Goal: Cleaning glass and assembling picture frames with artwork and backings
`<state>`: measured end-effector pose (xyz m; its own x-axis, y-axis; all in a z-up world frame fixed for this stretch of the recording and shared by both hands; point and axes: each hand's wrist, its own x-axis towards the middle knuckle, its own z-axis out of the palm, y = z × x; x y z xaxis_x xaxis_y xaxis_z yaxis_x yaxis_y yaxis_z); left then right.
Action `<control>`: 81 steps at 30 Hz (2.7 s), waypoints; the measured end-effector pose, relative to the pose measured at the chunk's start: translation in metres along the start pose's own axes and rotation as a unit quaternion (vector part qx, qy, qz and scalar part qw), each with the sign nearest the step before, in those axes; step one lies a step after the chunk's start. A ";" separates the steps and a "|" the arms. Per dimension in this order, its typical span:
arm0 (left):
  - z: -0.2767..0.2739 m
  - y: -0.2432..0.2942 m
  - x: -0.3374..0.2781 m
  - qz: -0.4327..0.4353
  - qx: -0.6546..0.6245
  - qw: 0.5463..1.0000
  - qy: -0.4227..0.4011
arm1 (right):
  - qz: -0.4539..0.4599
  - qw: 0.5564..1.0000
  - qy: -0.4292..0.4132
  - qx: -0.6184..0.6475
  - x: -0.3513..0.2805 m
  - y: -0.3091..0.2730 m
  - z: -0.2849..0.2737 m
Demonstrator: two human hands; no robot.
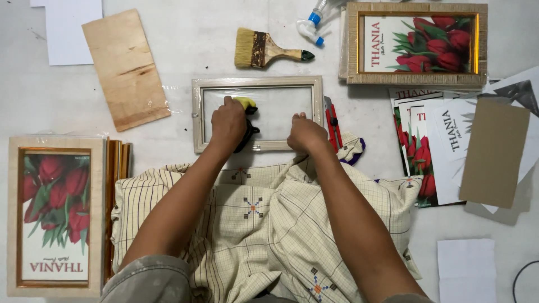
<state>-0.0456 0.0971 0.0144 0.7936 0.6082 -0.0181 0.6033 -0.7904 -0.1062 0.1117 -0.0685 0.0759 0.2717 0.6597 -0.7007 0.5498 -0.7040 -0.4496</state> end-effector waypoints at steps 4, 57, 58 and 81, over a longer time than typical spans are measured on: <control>-0.005 -0.007 -0.020 0.013 0.004 1.000 -0.016 | -0.001 1.000 0.010 0.013 0.002 0.002 0.003; 0.007 -0.042 0.017 -0.016 0.021 0.998 -0.051 | -0.003 1.000 0.007 -0.015 0.013 0.007 0.009; 0.007 -0.046 0.009 -0.014 0.022 0.998 -0.050 | -0.003 1.000 0.009 -0.013 0.012 0.007 0.010; 0.017 0.008 0.029 0.183 0.064 0.980 0.035 | 0.017 1.000 0.014 0.014 0.022 0.005 0.014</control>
<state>-0.0192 0.1096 -0.0039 0.9613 0.2754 -0.0109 0.2656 -0.9363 -0.2299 0.1094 -0.0612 0.0501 0.3125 0.6426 -0.6996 0.5176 -0.7327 -0.4418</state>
